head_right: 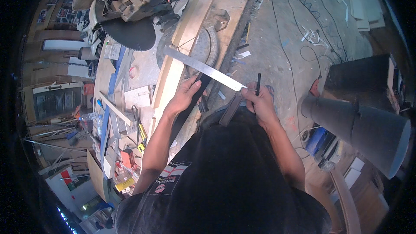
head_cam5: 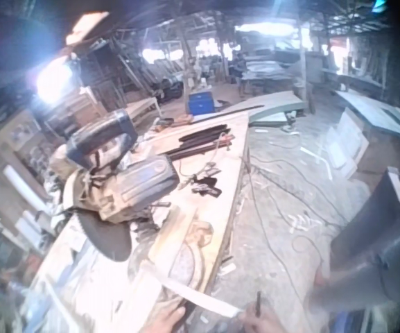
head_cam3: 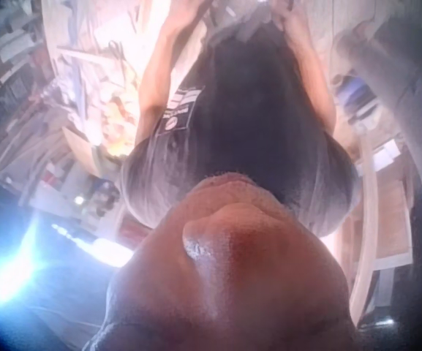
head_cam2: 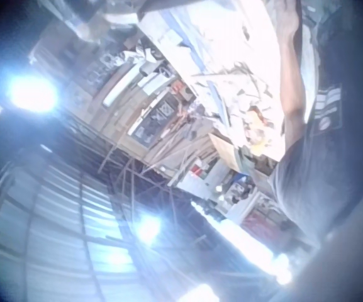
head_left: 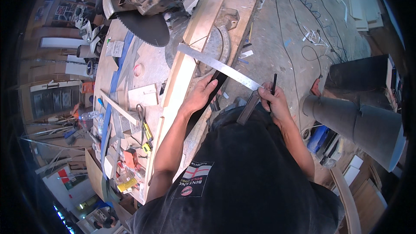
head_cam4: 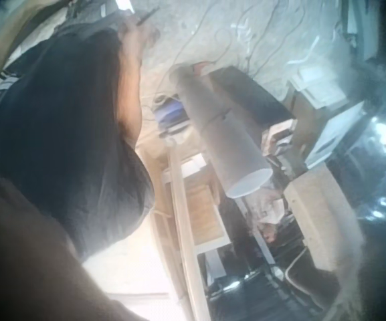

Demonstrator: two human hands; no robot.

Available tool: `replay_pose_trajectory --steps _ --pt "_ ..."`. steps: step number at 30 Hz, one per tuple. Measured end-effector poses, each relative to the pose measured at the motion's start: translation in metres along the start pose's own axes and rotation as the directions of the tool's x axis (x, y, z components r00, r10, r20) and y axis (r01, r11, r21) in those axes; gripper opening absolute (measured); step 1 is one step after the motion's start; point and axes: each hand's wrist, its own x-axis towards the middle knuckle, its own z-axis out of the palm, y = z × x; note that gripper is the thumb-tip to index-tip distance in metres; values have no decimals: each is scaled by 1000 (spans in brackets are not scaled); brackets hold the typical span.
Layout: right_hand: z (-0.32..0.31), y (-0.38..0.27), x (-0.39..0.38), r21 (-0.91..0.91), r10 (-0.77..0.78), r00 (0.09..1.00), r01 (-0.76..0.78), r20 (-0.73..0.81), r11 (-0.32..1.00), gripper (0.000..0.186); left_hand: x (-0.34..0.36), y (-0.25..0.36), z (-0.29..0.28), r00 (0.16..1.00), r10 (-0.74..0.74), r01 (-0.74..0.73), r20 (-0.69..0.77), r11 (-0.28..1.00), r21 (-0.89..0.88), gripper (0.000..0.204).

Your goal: The person measures and marks wooden planks and black plastic strips using a tape measure, pencil, and try square in a woodworking shop. They align the strips on the planks, measure lengths, and draw cut lines to prepare for cutting.

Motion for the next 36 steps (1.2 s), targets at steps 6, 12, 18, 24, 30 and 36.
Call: replay_pose_trajectory --steps 6,12,18,24,30,36 --pt "17 -4 15 -26 24 991 -21 128 999 21 -6 7 -7 971 115 -41 -209 944 327 43" --pt "52 -5 49 -109 76 972 -53 222 993 23 -3 2 -23 916 210 -9 -340 861 508 34" --pt "93 5 96 -143 32 969 3 244 990 23 8 -3 -29 842 307 84 -443 737 671 38" --pt "114 22 135 -121 10 979 15 205 993 22 10 -9 -29 783 405 69 -472 698 713 38" --pt "122 41 157 -186 -54 986 83 160 979 25 19 -22 -36 781 429 43 -455 689 723 37" --pt "129 49 166 -209 -33 986 67 165 975 25 24 -31 -44 786 343 179 -515 671 719 34"
